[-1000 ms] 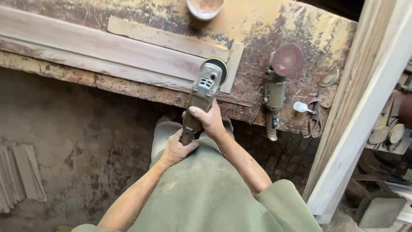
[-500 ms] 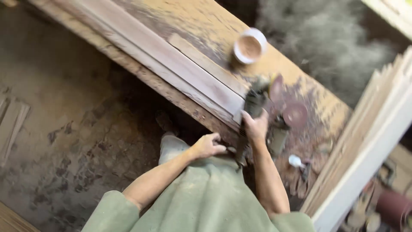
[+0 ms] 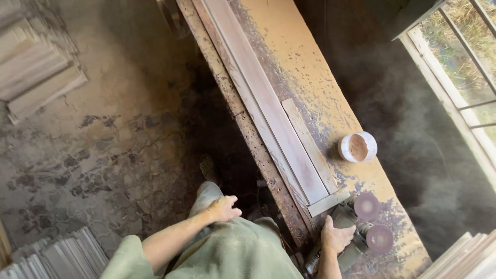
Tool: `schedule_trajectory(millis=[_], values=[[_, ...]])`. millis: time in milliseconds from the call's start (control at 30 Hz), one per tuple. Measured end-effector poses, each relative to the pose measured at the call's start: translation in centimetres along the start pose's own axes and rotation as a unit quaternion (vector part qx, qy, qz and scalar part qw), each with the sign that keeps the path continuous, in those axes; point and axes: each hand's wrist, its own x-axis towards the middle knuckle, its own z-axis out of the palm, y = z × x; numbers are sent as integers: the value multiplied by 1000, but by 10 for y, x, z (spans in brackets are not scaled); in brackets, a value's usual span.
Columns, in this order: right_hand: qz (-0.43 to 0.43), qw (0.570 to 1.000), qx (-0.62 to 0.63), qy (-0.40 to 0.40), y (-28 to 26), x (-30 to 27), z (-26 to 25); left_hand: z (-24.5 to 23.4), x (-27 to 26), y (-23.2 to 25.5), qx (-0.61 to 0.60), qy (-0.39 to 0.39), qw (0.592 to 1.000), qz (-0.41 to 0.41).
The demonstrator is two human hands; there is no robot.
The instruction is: The recorder applies wood filler to gaps in wooden planks and then sands them smooth using a power sander.
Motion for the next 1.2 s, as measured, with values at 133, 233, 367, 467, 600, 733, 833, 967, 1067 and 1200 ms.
schedule_trajectory(millis=[133,233,367,467,600,733,833,967,1067,1200], values=[[-57,993,-59,87,-27,-39,-6,-23,20,-36,-32,26,999,-6],[-174,958,-196,116,-108,-92,-23,-62,23,-52,-48,10,998,-33],[-320,942,-5,-101,-198,-120,31,-132,27,-81,-38,-2,996,-80],[-419,896,63,-135,-282,-105,88,-177,22,-122,19,65,993,-93],[-504,858,25,-101,-390,-51,154,-220,8,-194,-69,190,971,-128],[-515,857,-22,-32,-450,13,192,-247,-19,-231,-104,271,944,-157],[-349,914,-168,-122,-485,37,187,-256,-19,-237,-116,237,941,-214],[-299,912,-127,-251,-482,92,195,-273,3,-216,-164,196,942,-219],[-282,895,-196,-283,-467,93,207,-312,27,-178,-156,167,959,-167],[-288,893,-247,-241,-472,55,176,-372,94,-136,-48,169,983,-44]])
